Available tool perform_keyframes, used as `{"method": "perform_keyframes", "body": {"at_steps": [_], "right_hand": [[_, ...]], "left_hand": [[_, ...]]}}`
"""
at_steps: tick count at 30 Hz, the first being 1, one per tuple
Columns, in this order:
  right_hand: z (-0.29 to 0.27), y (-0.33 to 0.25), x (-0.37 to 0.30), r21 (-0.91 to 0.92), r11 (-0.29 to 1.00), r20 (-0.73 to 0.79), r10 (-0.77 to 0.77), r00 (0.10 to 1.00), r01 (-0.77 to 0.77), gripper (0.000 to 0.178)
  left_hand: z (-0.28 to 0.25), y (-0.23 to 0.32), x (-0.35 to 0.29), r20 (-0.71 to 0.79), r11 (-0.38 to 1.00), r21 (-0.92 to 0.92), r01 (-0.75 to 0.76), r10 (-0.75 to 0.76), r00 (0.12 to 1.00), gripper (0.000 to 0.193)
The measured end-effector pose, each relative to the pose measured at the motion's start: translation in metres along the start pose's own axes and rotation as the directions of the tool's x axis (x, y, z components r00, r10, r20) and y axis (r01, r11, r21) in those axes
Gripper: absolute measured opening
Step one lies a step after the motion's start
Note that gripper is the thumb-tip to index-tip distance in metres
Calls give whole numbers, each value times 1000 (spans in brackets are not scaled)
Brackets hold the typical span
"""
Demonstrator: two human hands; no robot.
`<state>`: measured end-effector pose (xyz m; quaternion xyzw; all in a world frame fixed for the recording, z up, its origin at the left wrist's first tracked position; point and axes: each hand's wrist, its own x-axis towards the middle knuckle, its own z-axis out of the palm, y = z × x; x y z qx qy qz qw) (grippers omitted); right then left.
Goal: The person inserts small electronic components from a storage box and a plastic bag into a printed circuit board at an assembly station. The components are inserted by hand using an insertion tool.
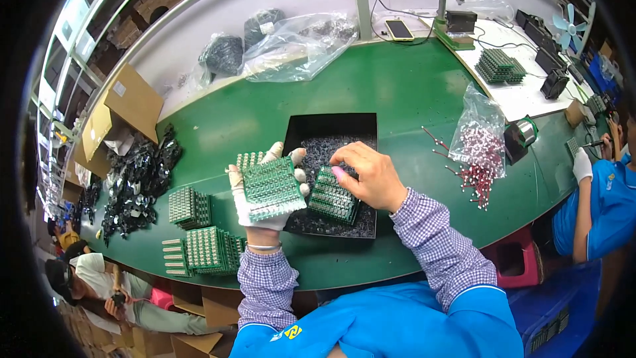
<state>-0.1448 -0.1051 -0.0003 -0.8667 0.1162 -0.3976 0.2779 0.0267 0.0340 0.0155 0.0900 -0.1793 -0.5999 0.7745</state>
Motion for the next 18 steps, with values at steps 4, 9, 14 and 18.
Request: {"method": "perform_keyframes", "body": {"at_steps": [4, 9, 14, 18], "right_hand": [[1, 8, 2, 217, 969, -52, -107, 993, 116, 15], [8, 52, -13, 281, 954, -397, 18, 918, 103, 45], [21, 76, -21, 625, 760, -305, 448, 840, -178, 79], [20, 69, -17, 697, 623, -163, 620, 768, -355, 92]], "left_hand": [[0, 12, -2, 55, 999, 19, -36, 35, 998, 76], [-13, 29, 5, 43, 983, -112, -144, 149, 988, 71], [-54, 34, 16, 191, 907, -410, -95, 188, 963, 65], [-65, 33, 16, 270, 819, -573, 8, 180, 946, 62]]}}
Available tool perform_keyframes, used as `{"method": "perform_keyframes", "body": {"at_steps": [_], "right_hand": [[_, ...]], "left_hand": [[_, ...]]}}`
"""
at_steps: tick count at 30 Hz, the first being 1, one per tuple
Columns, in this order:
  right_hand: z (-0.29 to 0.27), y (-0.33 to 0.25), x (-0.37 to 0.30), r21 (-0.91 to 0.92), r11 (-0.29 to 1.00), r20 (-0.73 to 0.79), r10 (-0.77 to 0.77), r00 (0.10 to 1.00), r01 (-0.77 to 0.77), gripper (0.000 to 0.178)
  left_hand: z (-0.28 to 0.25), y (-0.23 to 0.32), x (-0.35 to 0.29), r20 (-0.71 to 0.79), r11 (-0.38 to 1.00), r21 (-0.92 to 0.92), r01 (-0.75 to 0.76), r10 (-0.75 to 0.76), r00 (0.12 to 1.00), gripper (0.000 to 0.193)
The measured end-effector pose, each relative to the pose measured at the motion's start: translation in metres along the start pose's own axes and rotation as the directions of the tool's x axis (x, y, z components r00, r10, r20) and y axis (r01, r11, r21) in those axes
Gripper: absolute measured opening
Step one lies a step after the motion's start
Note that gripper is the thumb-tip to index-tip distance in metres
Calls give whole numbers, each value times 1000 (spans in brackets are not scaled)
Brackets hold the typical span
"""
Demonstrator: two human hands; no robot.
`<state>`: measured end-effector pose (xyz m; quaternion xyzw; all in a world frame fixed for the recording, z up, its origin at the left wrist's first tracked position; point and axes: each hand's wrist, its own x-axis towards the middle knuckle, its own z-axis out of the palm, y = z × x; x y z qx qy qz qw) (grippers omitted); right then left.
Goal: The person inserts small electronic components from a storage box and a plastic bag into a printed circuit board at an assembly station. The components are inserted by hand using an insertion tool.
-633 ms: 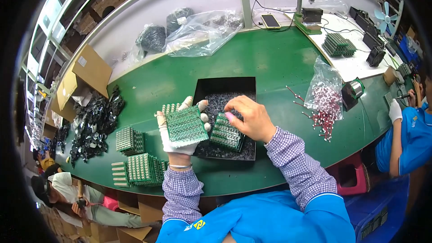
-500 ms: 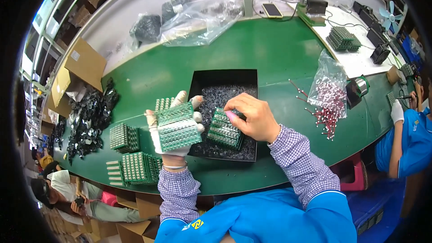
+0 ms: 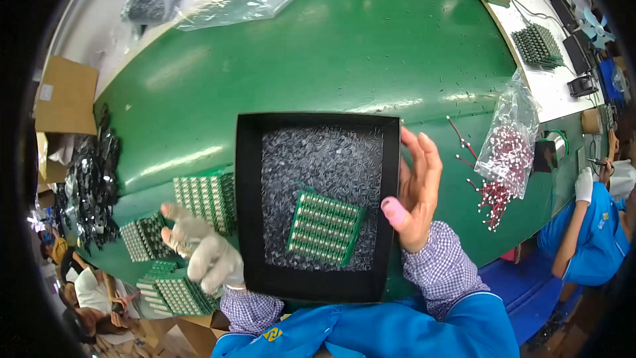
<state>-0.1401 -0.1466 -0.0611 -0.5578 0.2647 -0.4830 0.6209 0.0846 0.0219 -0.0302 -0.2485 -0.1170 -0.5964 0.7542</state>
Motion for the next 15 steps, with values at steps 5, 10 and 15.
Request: {"method": "perform_keyframes", "body": {"at_steps": [5, 10, 15], "right_hand": [[-6, 9, -2, 29, 998, 19, 51, 999, -51, 99], [-12, 15, 7, 114, 993, 90, -31, 995, 20, 100], [-7, 7, 11, 198, 980, 111, -17, 994, -6, 98]], "left_hand": [[-16, 1, 4, 32, 984, -129, 125, -122, 992, 61], [-26, -3, 13, 96, 925, -153, 347, -335, 937, 57], [-11, -16, 23, 73, 911, -67, 407, -403, 912, 55]]}}
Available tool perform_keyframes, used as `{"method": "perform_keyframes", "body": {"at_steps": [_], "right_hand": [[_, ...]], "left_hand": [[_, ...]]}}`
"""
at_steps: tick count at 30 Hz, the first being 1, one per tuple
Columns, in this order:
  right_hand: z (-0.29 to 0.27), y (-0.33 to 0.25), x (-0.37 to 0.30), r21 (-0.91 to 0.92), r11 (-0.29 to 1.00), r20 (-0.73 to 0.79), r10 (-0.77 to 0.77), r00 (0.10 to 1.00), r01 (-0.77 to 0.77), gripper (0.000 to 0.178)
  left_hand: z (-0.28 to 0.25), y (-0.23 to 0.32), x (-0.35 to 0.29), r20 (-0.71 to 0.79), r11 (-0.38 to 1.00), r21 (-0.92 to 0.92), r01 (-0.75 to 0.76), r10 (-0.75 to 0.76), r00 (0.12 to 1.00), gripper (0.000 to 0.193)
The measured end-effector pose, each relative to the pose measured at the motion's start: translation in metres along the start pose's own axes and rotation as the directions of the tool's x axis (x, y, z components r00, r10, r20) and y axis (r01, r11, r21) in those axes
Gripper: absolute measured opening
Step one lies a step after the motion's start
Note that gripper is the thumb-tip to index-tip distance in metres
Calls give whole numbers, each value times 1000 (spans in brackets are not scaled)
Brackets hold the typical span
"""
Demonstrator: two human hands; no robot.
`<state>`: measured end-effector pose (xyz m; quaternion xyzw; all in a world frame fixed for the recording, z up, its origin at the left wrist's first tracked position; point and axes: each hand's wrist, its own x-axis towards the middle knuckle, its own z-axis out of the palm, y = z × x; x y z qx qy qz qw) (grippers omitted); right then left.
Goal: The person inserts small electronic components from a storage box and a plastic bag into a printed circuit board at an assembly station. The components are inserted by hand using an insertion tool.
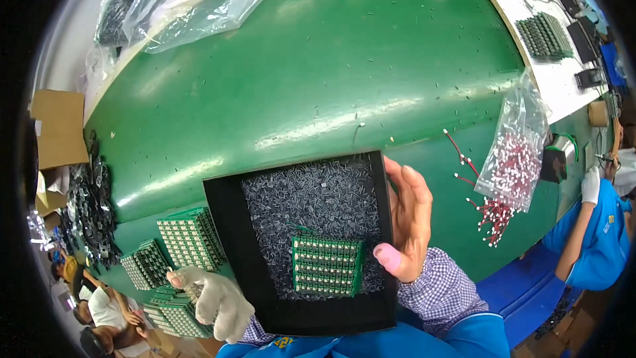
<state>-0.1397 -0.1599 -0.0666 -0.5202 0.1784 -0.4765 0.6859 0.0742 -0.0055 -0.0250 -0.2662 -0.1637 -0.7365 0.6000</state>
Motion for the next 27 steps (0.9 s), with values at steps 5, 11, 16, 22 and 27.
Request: {"method": "perform_keyframes", "body": {"at_steps": [5, 11, 16, 22, 27], "right_hand": [[-10, -2, -8, -59, 998, -44, 26, 999, -29, 93], [-12, -9, -5, -43, 998, 70, -51, 996, 54, 85], [-11, -32, -9, -167, 981, 188, -64, 980, 96, 75], [-23, -74, -6, -620, 773, 303, 76, 950, 136, 63], [-29, -95, -8, -571, 763, 298, -153, 942, 304, 54]], "left_hand": [[-9, -8, -22, -37, 993, 2, -118, 118, 992, 63], [17, -35, 1, -286, 919, 343, -196, 301, 910, 82], [16, -64, 20, -415, 971, 227, -74, 165, 895, 86], [21, -79, 30, -710, 954, 243, -178, 300, 638, 78], [15, -84, 39, -741, 969, 223, -109, 241, 626, 72]]}}
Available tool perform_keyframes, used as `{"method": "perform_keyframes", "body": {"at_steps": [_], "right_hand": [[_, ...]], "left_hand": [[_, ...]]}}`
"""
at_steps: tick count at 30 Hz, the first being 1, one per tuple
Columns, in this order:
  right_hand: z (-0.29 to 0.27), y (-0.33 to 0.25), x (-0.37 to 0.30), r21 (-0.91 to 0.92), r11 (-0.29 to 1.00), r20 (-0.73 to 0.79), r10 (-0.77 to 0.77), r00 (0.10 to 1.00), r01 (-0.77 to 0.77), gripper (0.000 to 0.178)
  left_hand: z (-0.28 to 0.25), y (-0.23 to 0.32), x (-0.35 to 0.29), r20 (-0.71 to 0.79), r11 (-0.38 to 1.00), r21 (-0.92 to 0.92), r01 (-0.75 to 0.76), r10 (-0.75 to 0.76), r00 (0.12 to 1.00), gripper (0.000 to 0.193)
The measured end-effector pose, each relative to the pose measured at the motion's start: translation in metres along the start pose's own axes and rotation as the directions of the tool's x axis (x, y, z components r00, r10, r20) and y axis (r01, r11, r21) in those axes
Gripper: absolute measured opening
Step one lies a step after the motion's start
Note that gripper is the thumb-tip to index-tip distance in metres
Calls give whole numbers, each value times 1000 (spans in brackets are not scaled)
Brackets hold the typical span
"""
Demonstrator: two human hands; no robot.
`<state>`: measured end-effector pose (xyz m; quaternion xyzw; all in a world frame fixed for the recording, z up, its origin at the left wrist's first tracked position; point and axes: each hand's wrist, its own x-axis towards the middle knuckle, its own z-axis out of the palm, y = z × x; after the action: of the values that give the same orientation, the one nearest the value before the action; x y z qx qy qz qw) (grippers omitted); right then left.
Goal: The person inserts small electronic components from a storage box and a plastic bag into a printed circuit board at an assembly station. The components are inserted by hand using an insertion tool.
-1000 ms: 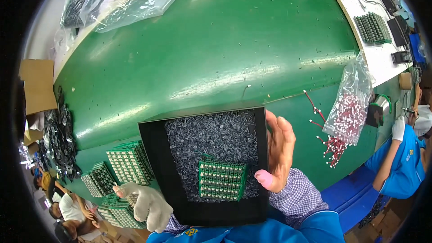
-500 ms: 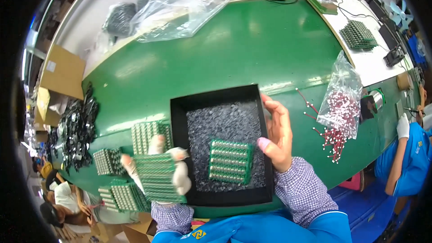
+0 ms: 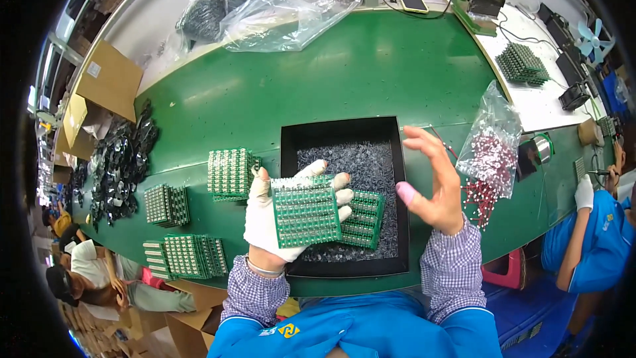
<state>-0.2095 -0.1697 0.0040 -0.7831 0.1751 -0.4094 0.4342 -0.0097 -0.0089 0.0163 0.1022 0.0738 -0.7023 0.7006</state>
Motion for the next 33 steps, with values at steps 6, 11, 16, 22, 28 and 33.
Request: {"method": "perform_keyframes", "body": {"at_steps": [6, 11, 16, 22, 28, 33], "right_hand": [[22, -43, 20, -10, 998, 393, -54, 918, 63, 31], [41, -19, 19, -45, 970, 391, -204, 897, 240, 22], [44, -23, 22, -184, 924, 457, -221, 862, 335, 18], [50, -21, 23, -284, 840, 505, -279, 817, 462, 13], [54, -23, 23, -406, 700, 586, -293, 755, 587, 13], [50, -22, 24, -328, 731, 590, -336, 734, 598, 14]], "left_hand": [[2, -4, -1, -62, 990, 143, 2, 7, 998, 68], [-6, -2, 1, -8, 984, 172, -55, 57, 998, 67], [-1, -5, 0, -58, 950, 303, -73, 95, 994, 64], [-6, -7, 4, -42, 892, 441, -98, 130, 991, 61], [-3, -12, 5, -107, 846, 522, -105, 187, 976, 61], [-3, -8, 2, -72, 920, 387, -64, 100, 992, 61]]}}
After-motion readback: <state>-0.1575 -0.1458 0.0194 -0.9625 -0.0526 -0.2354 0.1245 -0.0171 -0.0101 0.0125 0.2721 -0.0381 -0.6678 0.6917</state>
